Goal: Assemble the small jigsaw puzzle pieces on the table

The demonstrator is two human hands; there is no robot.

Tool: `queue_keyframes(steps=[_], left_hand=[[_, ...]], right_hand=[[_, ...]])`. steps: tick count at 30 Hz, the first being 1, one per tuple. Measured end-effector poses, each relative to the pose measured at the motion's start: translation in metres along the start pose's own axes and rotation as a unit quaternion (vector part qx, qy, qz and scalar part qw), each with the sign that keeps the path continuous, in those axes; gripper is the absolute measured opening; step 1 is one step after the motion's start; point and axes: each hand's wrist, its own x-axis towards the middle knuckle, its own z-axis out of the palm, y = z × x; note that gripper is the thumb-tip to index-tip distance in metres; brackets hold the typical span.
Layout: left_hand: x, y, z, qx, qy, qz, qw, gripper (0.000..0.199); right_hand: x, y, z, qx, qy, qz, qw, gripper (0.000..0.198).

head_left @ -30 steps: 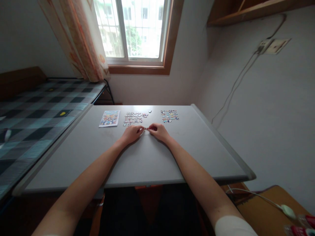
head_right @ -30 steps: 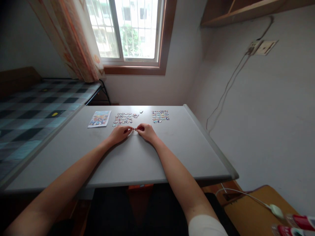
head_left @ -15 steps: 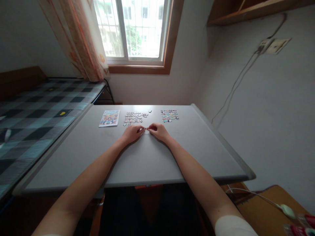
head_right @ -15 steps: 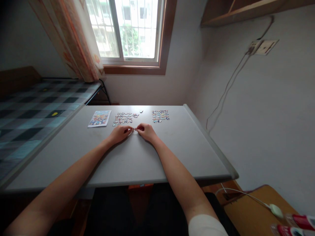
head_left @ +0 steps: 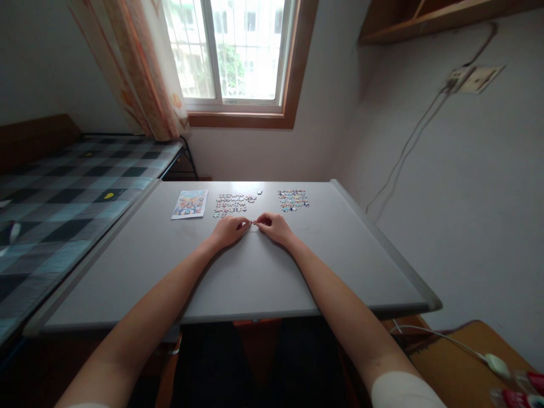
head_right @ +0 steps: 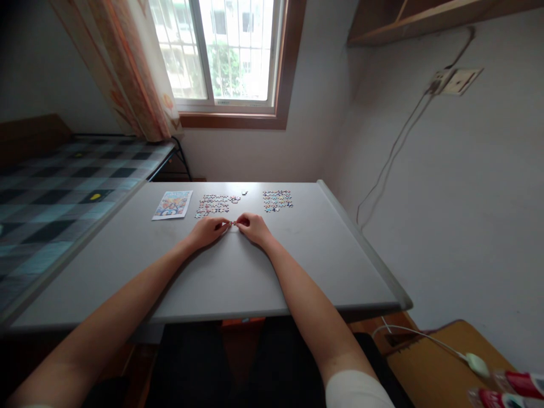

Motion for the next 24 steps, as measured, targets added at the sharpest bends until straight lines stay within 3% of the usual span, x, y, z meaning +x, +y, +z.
queue_keyframes(steps=[24], left_hand=[[-0.0001,0.0000,-0.0010,-0.005,-0.007,0.007,1.000,0.037]], right_hand=[[0.0000,0.0014,-0.0002,0.005,-0.003,0.004,1.000,0.010]])
